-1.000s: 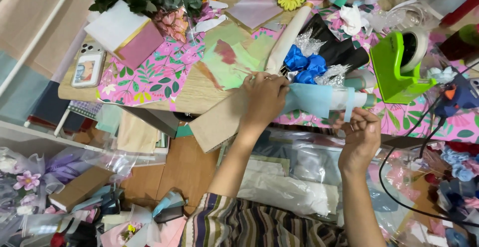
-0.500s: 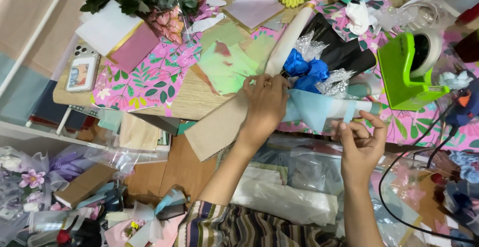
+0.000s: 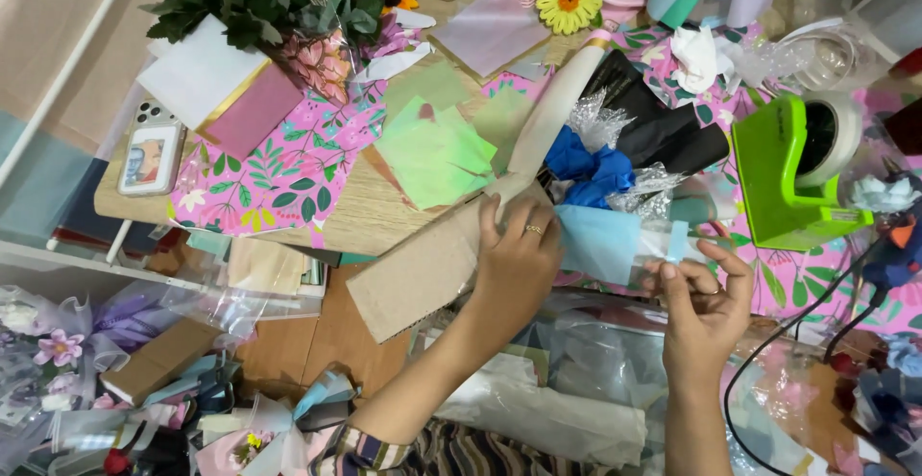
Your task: The person wraps a bouquet of artificial flowers using various colored papers and a cardboard base. They fold and secure light blue, pink, and green papers around the bouquet, using tape to hold the layers in place. The person also uses scissors to trim the edges of the wrapping paper.
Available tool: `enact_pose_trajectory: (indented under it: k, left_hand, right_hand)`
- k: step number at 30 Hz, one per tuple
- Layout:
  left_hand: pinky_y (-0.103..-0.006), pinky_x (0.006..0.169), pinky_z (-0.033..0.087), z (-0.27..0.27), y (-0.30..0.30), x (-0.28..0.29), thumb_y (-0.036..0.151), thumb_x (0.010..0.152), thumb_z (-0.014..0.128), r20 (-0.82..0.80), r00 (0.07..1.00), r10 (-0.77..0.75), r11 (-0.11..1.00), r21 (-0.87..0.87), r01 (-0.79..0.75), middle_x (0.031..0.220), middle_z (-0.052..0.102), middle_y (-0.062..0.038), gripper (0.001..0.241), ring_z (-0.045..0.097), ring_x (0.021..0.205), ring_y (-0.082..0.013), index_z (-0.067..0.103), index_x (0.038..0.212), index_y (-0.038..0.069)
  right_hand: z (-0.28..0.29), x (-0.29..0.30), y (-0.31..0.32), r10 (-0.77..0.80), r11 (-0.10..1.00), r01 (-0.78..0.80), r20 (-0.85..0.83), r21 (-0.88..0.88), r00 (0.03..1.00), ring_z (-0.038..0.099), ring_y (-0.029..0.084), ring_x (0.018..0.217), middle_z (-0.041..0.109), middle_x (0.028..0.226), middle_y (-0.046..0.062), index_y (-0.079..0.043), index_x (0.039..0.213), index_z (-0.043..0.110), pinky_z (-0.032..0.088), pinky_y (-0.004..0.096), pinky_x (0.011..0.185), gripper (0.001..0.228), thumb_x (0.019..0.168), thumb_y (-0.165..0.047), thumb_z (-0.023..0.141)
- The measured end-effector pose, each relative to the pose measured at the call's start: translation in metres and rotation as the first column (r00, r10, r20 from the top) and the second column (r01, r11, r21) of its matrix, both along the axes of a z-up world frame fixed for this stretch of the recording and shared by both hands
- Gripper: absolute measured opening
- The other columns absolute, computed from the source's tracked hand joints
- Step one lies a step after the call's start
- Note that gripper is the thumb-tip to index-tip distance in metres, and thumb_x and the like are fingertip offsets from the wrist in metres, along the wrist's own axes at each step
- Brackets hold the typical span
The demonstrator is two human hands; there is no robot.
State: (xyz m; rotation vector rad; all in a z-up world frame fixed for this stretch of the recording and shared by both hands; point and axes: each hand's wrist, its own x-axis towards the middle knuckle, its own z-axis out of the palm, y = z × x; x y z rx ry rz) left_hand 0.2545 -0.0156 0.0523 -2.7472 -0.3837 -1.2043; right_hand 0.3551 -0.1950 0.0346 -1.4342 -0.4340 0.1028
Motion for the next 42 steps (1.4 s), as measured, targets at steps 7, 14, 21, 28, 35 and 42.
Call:
enact_pose_trajectory:
  k: [7,14,21,28,35,42]
  left_hand:
    - [-0.0547,0.122,0.032,0.028,-0.003,-0.019,0.010,0.088,0.063,-0.302,0.953,0.018,0.999,0.047,-0.003,0.122,0.064,-0.010,0.029,0.056,0.122,-0.0258,0.072,0.116,0.008]
    - [-0.0517,0.126,0.029,0.019,-0.005,-0.019,0.035,0.082,0.075,-0.305,0.952,0.000,1.000,-0.010,-0.004,0.127,0.065,-0.010,0.048,0.059,0.124,-0.0231,0.072,0.120,0.006]
    - [-0.0527,0.124,0.030,0.015,-0.008,-0.017,0.011,0.087,0.070,-0.298,0.955,0.010,1.000,-0.026,-0.018,0.127,0.065,-0.012,0.031,0.059,0.126,-0.0267,0.070,0.118,0.007]
    - [-0.0507,0.121,0.035,0.006,-0.013,-0.004,0.001,0.086,0.070,-0.171,0.984,0.048,0.997,-0.053,-0.058,0.116,0.067,-0.011,0.014,0.060,0.120,-0.0285,0.066,0.096,0.010]
    - [-0.0594,0.114,0.038,0.004,-0.013,0.000,-0.007,0.085,0.069,-0.014,1.000,0.021,0.983,-0.182,-0.023,0.108,0.070,-0.011,0.013,0.063,0.107,-0.0279,0.068,0.088,0.006]
    - [-0.0545,0.107,0.042,0.005,-0.010,0.003,0.001,0.092,0.067,0.017,0.999,0.043,0.967,-0.251,-0.038,0.101,0.071,-0.007,0.011,0.064,0.098,-0.0240,0.068,0.085,0.009]
  right_hand:
    - [-0.004,0.008,-0.001,0.025,1.000,-0.025,-0.014,0.014,1.000,0.072,0.025,0.091,0.067,0.089,0.012,-0.006,0.134,0.045,0.061,0.034,0.077,0.036,0.103,-0.002,0.064]
    - [-0.003,0.007,-0.002,-0.001,1.000,0.001,-0.003,-0.027,1.000,0.074,0.024,0.095,0.066,0.090,0.010,-0.007,0.134,0.045,0.060,0.031,0.079,0.036,0.104,-0.004,0.064]
    - [0.000,0.008,0.000,-0.010,1.000,0.010,-0.023,-0.014,1.000,0.073,0.022,0.093,0.068,0.092,0.010,-0.007,0.134,0.046,0.063,0.033,0.079,0.036,0.104,-0.004,0.065]
    - [0.001,0.008,-0.002,-0.015,0.999,0.014,-0.019,-0.032,1.000,0.072,0.023,0.084,0.070,0.095,0.017,-0.005,0.133,0.047,0.063,0.035,0.076,0.035,0.103,-0.002,0.064]
    - [-0.009,0.010,-0.008,-0.009,0.999,0.009,0.001,-0.044,1.000,0.074,0.023,0.087,0.069,0.092,0.009,-0.002,0.122,0.055,0.065,0.033,0.082,0.025,0.102,-0.006,0.069]
    - [-0.003,0.008,-0.004,-0.042,0.997,0.037,-0.077,-0.065,0.996,0.075,0.022,0.091,0.072,0.098,0.015,-0.003,0.123,0.055,0.064,0.034,0.082,0.027,0.100,-0.008,0.069]
